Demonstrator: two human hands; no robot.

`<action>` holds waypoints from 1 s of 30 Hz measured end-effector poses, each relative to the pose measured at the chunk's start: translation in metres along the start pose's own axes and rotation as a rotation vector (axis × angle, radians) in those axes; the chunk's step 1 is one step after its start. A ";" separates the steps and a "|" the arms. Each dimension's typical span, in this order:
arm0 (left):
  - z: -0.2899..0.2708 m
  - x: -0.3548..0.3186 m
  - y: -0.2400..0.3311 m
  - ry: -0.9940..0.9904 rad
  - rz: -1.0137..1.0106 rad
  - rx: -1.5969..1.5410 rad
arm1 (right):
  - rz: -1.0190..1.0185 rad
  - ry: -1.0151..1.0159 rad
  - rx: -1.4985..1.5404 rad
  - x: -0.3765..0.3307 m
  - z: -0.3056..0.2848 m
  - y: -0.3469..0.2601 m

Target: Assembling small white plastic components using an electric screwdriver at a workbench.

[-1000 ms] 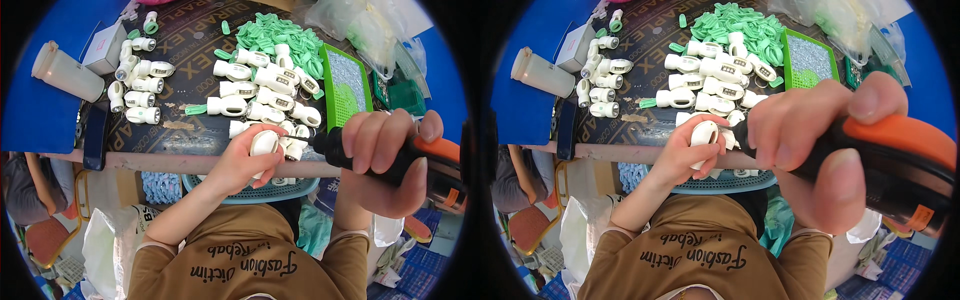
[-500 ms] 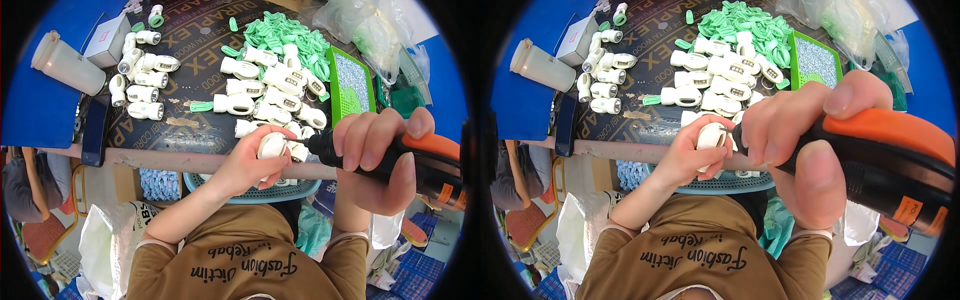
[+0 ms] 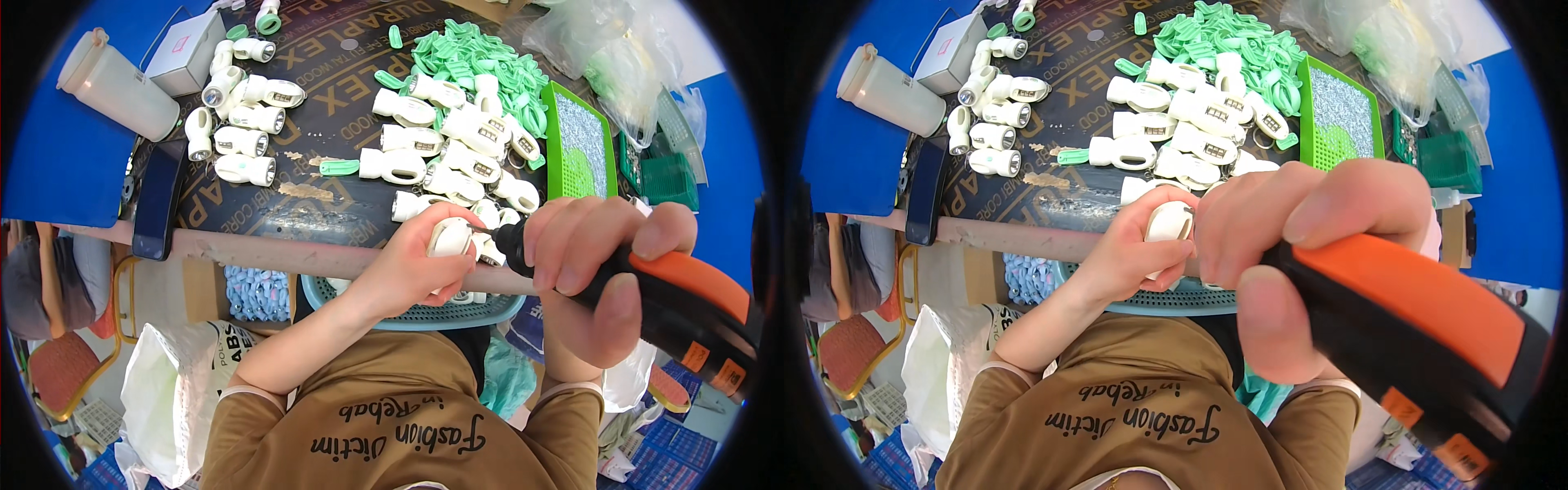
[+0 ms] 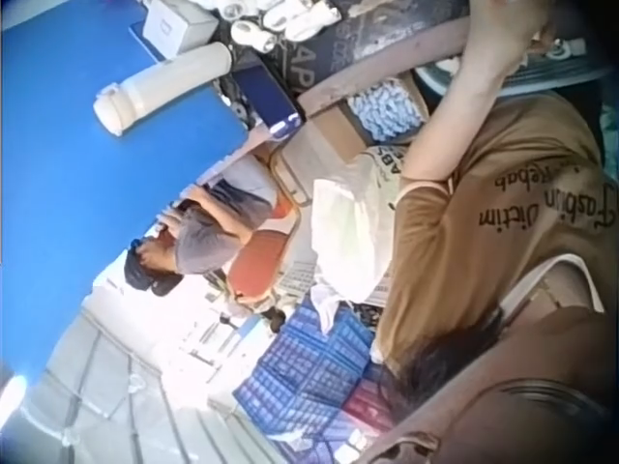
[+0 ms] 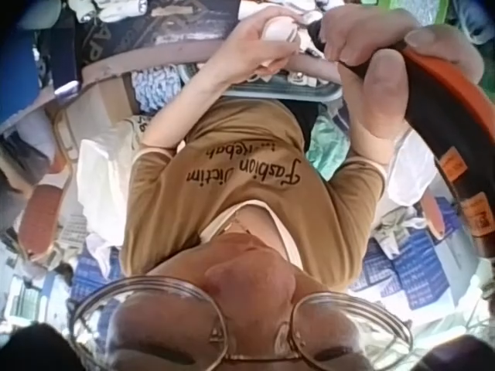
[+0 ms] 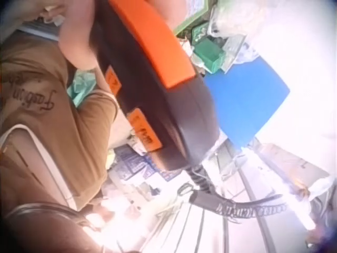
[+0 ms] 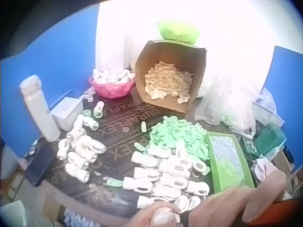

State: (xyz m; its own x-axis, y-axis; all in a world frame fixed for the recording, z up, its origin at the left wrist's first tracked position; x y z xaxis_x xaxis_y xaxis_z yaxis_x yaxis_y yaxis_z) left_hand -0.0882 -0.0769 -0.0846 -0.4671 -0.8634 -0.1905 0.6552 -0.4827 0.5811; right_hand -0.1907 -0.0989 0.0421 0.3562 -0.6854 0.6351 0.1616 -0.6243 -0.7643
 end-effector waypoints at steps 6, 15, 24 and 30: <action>0.000 0.001 -0.001 0.003 -0.027 0.004 | 0.004 -0.005 0.002 -0.002 0.003 0.002; -0.002 0.000 -0.001 0.004 0.004 -0.016 | 0.032 0.083 0.006 -0.004 0.008 0.002; 0.000 0.000 -0.001 -0.009 -0.020 0.053 | 0.020 0.123 0.165 -0.012 0.001 -0.003; 0.018 -0.003 0.022 -0.015 0.178 0.699 | -0.161 0.440 0.103 -0.014 -0.029 -0.027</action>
State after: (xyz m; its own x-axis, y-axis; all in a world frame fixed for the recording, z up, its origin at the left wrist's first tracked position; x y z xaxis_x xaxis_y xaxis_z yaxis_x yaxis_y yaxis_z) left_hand -0.0832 -0.0823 -0.0570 -0.3997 -0.9158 -0.0381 0.1914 -0.1240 0.9736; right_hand -0.2264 -0.0829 0.0575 -0.1008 -0.6904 0.7163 0.2807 -0.7105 -0.6453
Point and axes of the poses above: each hand's wrist, its own x-axis towards the middle knuckle, its own z-axis out of the palm, y = z × x, the point moved 4 cm from there along x, towards the middle knuckle, and after that the axes turned 6 degrees about -x, right-handed, at the moved point
